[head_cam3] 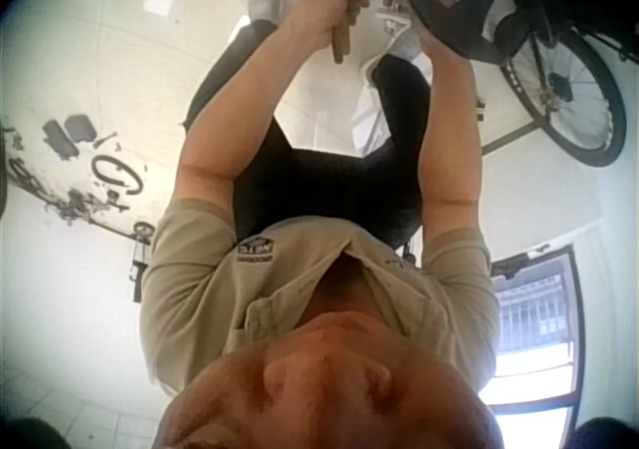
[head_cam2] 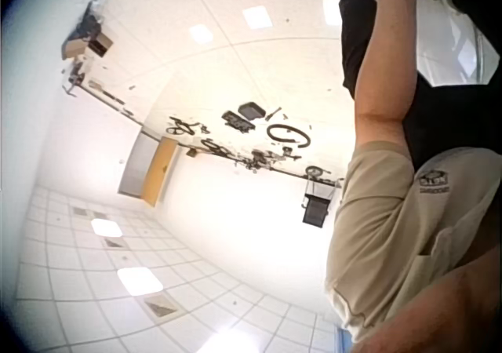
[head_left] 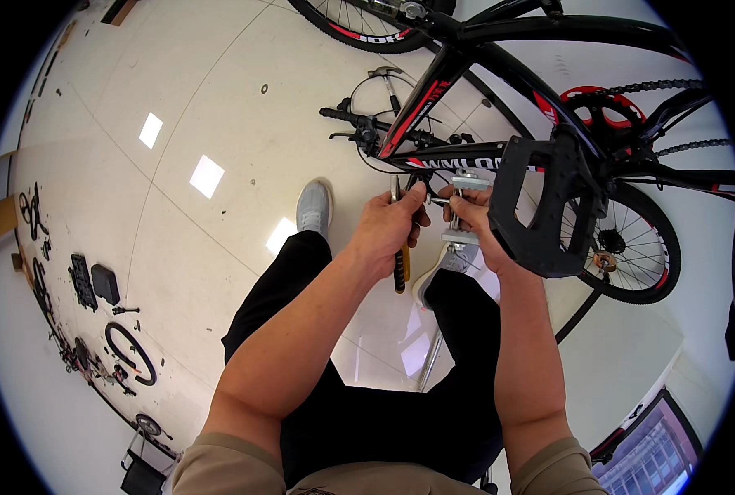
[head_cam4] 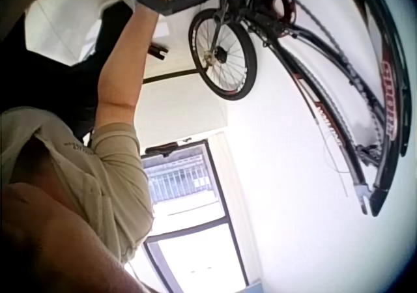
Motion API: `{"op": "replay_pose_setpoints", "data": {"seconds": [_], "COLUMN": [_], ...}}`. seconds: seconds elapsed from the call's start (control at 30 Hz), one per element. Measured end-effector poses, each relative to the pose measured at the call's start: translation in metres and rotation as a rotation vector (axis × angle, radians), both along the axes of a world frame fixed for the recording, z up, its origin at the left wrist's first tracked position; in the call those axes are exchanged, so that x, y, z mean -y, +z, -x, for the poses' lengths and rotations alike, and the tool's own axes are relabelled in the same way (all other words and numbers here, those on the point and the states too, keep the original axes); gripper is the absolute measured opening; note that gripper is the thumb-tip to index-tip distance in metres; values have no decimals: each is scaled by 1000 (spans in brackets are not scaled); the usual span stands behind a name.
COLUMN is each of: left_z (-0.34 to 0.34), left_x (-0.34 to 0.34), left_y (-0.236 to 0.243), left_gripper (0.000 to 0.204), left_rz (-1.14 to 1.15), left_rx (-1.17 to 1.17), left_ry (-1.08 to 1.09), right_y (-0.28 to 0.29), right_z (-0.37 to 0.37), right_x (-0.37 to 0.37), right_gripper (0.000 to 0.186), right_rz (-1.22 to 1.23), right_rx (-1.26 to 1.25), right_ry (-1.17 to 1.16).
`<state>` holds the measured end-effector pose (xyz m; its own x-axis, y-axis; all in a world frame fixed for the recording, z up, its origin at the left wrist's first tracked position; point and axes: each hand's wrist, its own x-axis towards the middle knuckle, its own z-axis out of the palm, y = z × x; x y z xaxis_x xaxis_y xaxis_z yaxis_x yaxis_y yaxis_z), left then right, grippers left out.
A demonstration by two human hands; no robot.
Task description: The person uses pliers to remove a small metal component from a bicycle pedal. They then reattach the pedal to the crank arm and tighten it with the pliers.
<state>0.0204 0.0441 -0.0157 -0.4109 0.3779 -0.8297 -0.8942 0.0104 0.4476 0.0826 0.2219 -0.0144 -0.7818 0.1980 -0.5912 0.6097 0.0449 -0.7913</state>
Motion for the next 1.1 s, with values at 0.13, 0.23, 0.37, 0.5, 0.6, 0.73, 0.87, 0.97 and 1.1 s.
{"op": "replay_pose_setpoints", "data": {"seconds": [0.13, 0.23, 0.37, 0.5, 0.6, 0.73, 0.87, 0.97, 1.1], "left_z": [1, 1, 0, 1, 1, 3, 4, 3, 4], "left_x": [-3, -3, -2, 1, -2, -3, 0, -1, -1], "left_y": [6, 6, 4, 0, 6, 8, 6, 8, 7], "left_gripper": [29, 27, 27, 22, 23, 28, 28, 30, 23], "left_rz": [6, 27, 10, 4, 3, 9, -23, 8, -8], "left_rx": [33, 43, -4, 31, 57, 43, 46, 71, 56], "left_ry": [47, 97, 40, 7, 51, 75, 63, 63, 125], "right_y": [-3, 3, 4, 11, 5, 1, 2, -6, -1], "right_z": [-1, 1, 1, 4, 2, 1, 1, -2, 1], "right_x": [-1, 2, 1, 5, 3, 0, 1, -5, -3], "right_gripper": [24, 25, 26, 25, 25, 24, 24, 25, 25], "right_rz": [-19, -11, 23, 46, 22, -24, -103, -63, 11], "right_rx": [32, 44, 43, 59, 52, 64, 54, 17, 30], "right_ry": [4, 4, -10, -33, -26, -4, 38, 31, 30]}}
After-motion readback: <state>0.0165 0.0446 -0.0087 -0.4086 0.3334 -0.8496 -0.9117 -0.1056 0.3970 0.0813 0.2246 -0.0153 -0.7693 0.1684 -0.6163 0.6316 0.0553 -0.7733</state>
